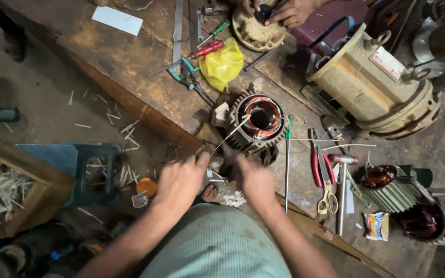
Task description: The person works at a cluttered workbench on a disassembled electric motor stator, pulling and trimming insulation strips and wire ends from the winding slots, using pliers and scissors to cut material and a screwdriver to work inside the stator, while another person across the table handles a motor housing and end bell.
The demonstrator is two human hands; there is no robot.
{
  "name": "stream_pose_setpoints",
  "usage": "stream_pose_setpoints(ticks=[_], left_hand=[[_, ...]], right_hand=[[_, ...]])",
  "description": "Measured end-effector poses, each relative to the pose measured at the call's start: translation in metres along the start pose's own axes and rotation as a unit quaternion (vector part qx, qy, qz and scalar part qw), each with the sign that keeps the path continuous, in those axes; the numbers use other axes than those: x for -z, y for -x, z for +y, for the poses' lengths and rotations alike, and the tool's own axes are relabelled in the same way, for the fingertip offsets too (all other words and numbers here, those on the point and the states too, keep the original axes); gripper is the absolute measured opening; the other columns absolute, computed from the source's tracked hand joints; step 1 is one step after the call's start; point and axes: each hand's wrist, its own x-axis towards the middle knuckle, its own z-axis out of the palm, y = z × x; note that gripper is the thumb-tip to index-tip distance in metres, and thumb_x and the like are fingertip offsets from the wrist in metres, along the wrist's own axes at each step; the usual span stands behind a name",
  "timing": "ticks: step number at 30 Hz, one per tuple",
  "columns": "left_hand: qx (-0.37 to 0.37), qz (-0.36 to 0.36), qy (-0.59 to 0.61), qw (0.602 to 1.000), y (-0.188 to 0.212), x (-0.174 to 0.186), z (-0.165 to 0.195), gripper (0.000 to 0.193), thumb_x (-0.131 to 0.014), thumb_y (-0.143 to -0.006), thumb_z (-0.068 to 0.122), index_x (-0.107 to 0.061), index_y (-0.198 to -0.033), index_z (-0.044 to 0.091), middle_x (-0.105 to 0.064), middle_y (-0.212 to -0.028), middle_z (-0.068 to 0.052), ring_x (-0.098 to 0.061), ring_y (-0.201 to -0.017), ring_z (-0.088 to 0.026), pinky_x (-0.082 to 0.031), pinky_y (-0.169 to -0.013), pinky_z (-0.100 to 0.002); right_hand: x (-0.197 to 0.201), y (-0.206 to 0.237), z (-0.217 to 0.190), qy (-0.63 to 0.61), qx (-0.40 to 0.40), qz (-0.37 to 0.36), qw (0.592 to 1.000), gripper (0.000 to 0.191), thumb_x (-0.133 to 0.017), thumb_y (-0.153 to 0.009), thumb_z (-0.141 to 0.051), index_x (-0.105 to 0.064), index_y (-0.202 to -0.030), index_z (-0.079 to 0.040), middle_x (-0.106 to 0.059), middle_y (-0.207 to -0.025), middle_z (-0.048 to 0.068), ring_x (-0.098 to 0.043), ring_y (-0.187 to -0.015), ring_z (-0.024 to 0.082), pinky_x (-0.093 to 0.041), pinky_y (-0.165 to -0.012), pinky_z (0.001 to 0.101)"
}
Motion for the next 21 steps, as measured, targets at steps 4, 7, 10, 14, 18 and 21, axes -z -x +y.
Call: stream_pose_setpoints(ticks=[4,7,10,14,18,21], left_hand=[[0.052,-0.117,0.127,0.984,-0.009,-0.002,-0.003,0.015,-0.061,-0.095,0.015,-0.065,-0.11,0.013,-0.077,-0.088,-0.015,-0.074,-0.081,-0.031,-0.057,-0.068,-0.045],[0.104,-0.092,0.406,0.903,-0.009,0.002,-0.006,0.014,-0.058,-0.098,0.016,-0.056,-0.112,0.012,-0.078,-0.099,-0.014,-0.078,-0.081,-0.031,-0.059,-0.064,-0.045],[0.151,-0.067,0.644,0.747,0.0,0.009,-0.011,0.016,-0.055,-0.1,0.016,-0.047,-0.113,0.01,-0.08,-0.109,-0.012,-0.083,-0.081,-0.031,-0.062,-0.061,-0.044],[0.036,0.023,0.174,0.984,0.006,0.011,-0.019,0.039,-0.059,-0.086,0.006,-0.062,-0.124,0.016,-0.072,-0.103,-0.021,-0.071,-0.079,-0.045,-0.058,-0.066,-0.054],[0.027,0.019,0.136,0.99,0.003,0.002,-0.02,0.047,-0.051,-0.089,0.001,-0.06,-0.132,0.017,-0.071,-0.104,-0.022,-0.072,-0.078,-0.045,-0.059,-0.065,-0.055],[0.025,0.016,0.138,0.99,0.005,-0.002,-0.019,0.047,-0.051,-0.087,0.001,-0.061,-0.131,0.015,-0.071,-0.104,-0.021,-0.072,-0.08,-0.044,-0.059,-0.066,-0.054]], right_hand=[[0.007,-0.001,-0.006,-0.092,0.046,-0.031,0.994,0.033,-0.07,-0.089,-0.018,-0.066,-0.121,-0.011,-0.072,-0.08,0.021,-0.07,-0.072,0.041,-0.055,-0.064,0.0503],[0.028,-0.005,-0.011,-0.065,0.027,0.053,0.996,0.035,-0.07,-0.089,-0.017,-0.063,-0.123,-0.008,-0.071,-0.085,0.021,-0.07,-0.072,0.041,-0.055,-0.061,0.0481],[0.043,-0.002,-0.021,-0.06,0.058,0.079,0.993,0.036,-0.067,-0.093,-0.014,-0.061,-0.127,-0.007,-0.072,-0.086,0.019,-0.07,-0.069,0.039,-0.054,-0.058,0.0476],[0.035,-0.004,-0.032,-0.035,0.049,0.001,0.998,0.033,-0.067,-0.09,-0.017,-0.063,-0.122,-0.011,-0.072,-0.082,0.016,-0.069,-0.063,0.037,-0.054,-0.055,0.0478],[0.018,-0.006,-0.027,0.032,-0.017,0.008,0.999,0.038,-0.067,-0.089,-0.02,-0.062,-0.125,-0.01,-0.069,-0.071,0.018,-0.068,-0.059,0.038,-0.052,-0.052,0.0508],[0.015,-0.003,-0.017,-0.061,0.086,-0.009,0.994,0.03,-0.068,-0.09,-0.02,-0.063,-0.118,-0.01,-0.07,-0.077,0.018,-0.068,-0.063,0.039,-0.053,-0.055,0.0502]])
